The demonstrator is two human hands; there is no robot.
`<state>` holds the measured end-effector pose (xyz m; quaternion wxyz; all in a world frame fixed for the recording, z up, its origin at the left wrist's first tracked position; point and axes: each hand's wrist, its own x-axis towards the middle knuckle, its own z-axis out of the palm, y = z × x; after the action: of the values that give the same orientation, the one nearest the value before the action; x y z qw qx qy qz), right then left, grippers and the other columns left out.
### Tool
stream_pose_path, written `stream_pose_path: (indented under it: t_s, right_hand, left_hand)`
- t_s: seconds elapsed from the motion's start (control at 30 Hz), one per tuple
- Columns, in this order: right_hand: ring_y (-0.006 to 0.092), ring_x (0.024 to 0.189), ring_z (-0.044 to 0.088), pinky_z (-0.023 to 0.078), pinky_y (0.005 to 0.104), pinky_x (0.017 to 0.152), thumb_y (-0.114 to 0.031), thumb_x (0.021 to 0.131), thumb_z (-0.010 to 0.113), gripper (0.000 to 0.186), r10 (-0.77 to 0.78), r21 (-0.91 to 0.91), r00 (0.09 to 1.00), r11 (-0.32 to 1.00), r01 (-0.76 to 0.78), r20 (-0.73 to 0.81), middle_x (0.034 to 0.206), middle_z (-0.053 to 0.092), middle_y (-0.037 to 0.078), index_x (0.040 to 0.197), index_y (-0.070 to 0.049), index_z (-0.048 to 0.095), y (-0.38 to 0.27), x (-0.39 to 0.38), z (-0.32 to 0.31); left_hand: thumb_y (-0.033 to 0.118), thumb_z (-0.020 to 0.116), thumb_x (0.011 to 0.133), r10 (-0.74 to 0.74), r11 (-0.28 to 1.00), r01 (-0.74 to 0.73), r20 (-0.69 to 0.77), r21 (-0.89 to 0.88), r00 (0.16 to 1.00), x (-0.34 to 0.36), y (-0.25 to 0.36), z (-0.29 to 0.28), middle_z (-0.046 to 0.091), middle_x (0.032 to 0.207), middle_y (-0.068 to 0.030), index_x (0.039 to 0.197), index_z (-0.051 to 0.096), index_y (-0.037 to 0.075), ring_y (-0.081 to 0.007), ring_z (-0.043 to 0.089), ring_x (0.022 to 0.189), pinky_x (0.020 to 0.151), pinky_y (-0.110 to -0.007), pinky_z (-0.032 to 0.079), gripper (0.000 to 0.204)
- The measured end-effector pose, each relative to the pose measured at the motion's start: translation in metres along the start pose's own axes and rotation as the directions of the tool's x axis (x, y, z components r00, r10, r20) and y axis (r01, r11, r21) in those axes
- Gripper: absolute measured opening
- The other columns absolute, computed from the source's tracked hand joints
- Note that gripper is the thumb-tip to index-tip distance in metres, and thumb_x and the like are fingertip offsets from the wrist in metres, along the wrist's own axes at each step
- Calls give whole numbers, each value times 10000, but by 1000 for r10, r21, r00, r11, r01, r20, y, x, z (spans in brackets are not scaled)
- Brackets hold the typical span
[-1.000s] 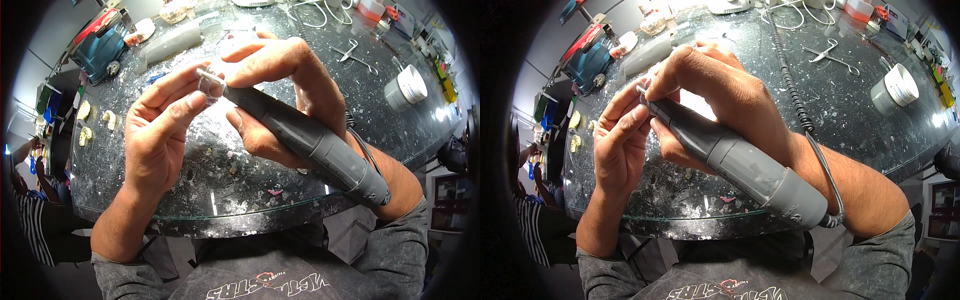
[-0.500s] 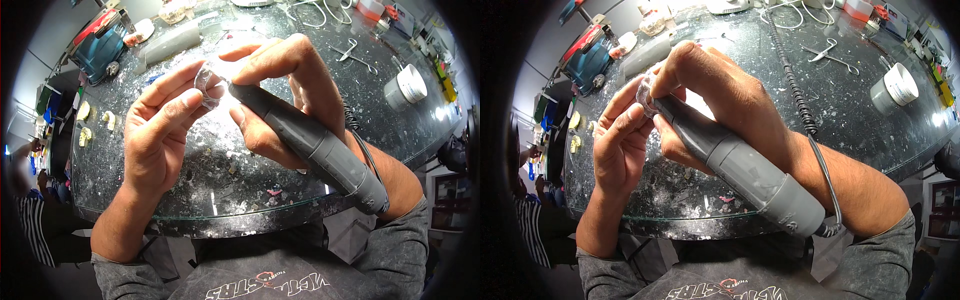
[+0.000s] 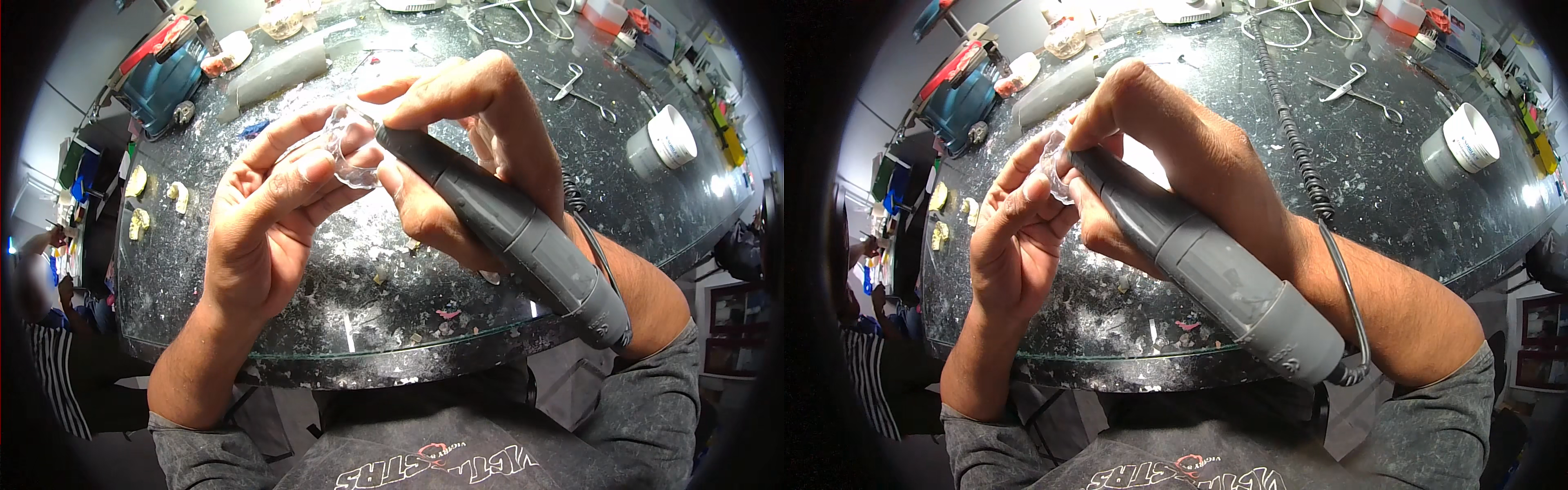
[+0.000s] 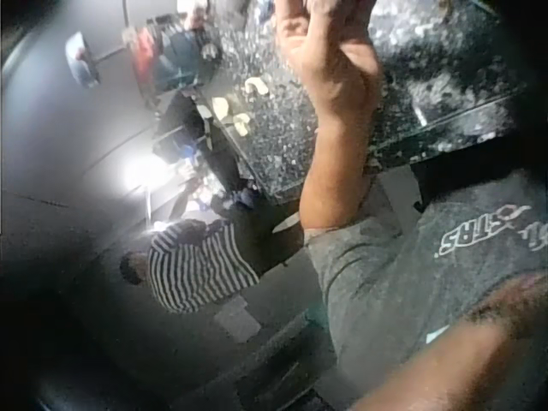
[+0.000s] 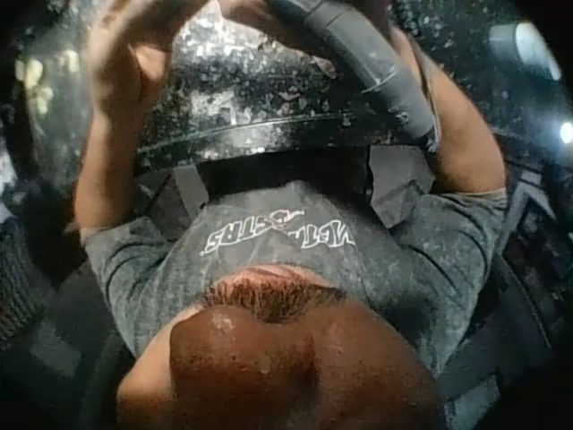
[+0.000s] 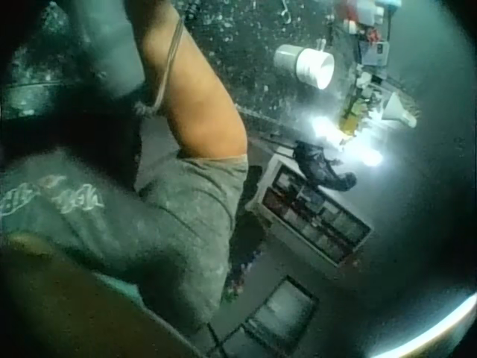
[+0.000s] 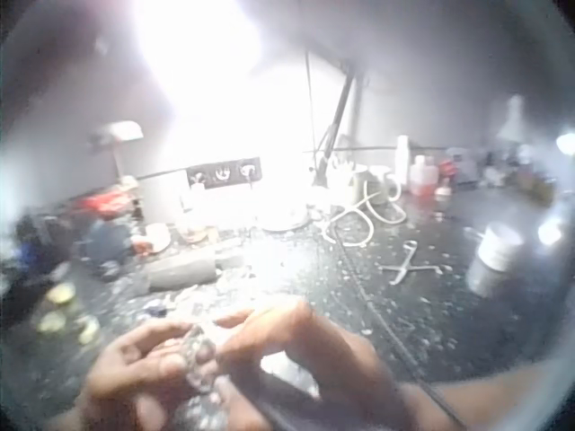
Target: The person trims and shapes a clear dental retainer using a rotary hand tool, rotating and holding the retainer by hand to grind its edges.
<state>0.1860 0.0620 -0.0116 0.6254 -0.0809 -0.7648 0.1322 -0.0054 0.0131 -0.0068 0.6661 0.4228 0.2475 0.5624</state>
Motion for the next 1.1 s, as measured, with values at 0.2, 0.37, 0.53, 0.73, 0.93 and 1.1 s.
stream_pose_path:
  t_s: [0.2,0.37,0.53,0.73,0.93,1.1]
  right_hand:
    - [170,814,641,531,281,731,19,733,741,292,23,38,1000,999,-24,12,868,590,85,963,-19,563,-5,0,-1]
    - [174,820,641,532,284,737,-6,748,746,291,44,78,999,996,-44,-4,885,595,88,970,-17,559,-4,-2,-1]
    - [168,822,635,531,285,743,-52,760,768,301,40,81,999,996,-39,-2,884,592,86,974,-16,559,-2,-2,0]
    - [159,812,629,531,283,738,-36,746,768,305,20,58,1000,998,-19,-23,877,587,82,968,-16,559,2,-3,2]
    - [156,814,626,527,279,733,13,726,759,317,49,68,999,996,-49,-2,859,584,81,973,-13,563,-3,-3,1]
    - [159,804,627,523,278,730,11,721,765,303,42,41,999,998,-42,3,858,589,75,959,-15,579,-4,0,0]
  left_hand:
    - [60,595,893,-8,1000,8,8,0,1000,-1,1,-1,583,1226,-288,1322,464,-72,-350,621,1116,963,-439,521,468]
    - [62,593,894,-5,1000,5,2,5,1000,-1,1,0,580,1231,-288,1327,457,-68,-350,619,1120,966,-435,520,472]
    - [61,592,893,-8,1000,8,-18,-7,1000,-1,0,1,574,1242,-286,1334,449,-65,-345,615,1129,966,-428,520,480]
    - [64,592,895,-10,1000,10,-18,-6,1000,-1,1,2,580,1234,-282,1335,449,-64,-338,618,1127,968,-428,518,480]
    - [61,582,902,-23,1000,23,11,-15,1000,-1,1,-2,583,1226,-284,1339,443,-72,-332,621,1121,974,-435,513,477]
    - [55,576,910,-12,1000,13,9,-18,1000,-1,1,-2,602,1210,-260,1319,478,-74,-320,629,1103,981,-434,505,440]
